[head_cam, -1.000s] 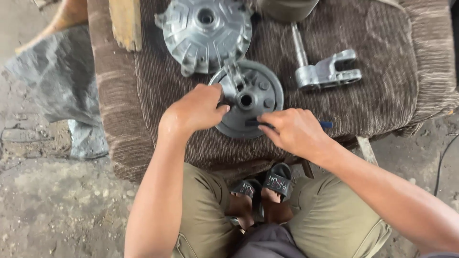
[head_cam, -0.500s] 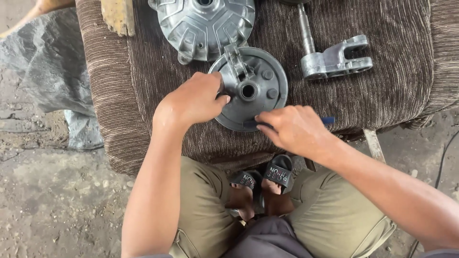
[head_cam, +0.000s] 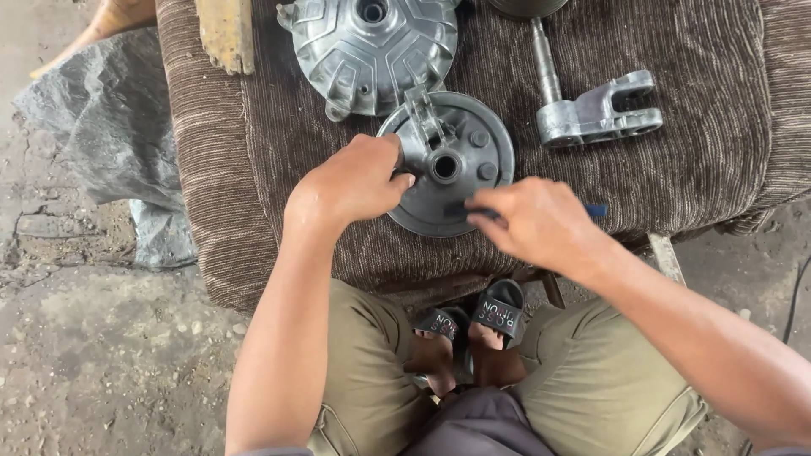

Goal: A person uses a small hand tool to clean dirt and debris from the grooves of motorcycle engine components.

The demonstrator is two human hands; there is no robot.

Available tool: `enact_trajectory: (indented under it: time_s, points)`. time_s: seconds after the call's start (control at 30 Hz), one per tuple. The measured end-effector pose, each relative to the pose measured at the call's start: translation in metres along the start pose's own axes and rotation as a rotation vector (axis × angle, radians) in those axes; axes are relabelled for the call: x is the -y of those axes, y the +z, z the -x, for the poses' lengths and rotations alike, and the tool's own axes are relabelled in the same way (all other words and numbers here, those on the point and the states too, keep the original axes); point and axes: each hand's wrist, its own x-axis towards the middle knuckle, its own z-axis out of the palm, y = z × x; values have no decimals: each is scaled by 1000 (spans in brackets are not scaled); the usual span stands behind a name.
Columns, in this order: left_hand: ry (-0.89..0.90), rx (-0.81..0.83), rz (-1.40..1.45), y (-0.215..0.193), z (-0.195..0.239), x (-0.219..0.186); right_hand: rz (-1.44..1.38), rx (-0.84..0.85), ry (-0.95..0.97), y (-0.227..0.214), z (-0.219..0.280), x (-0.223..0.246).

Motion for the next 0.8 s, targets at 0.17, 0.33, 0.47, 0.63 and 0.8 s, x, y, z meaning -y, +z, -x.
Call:
enact_trajectory:
  time_s: [0.17,0.33,0.47,0.63,0.8]
  points:
    - [15,-11,-3,3,-8,7,-28,10,0,3,-1,-3]
    - [16,-13,-8,3,-9,9,32,-79,-4,0,-1,2]
    - [26,-13,-5,5,-13,11,49,-73,-2,-8,0,7]
    - [20,-4,-22,5,-13,11,26,-37,-41,9,2,4]
    - [14,-9,-19,5,-14,10,40,-137,-57,3,2,0]
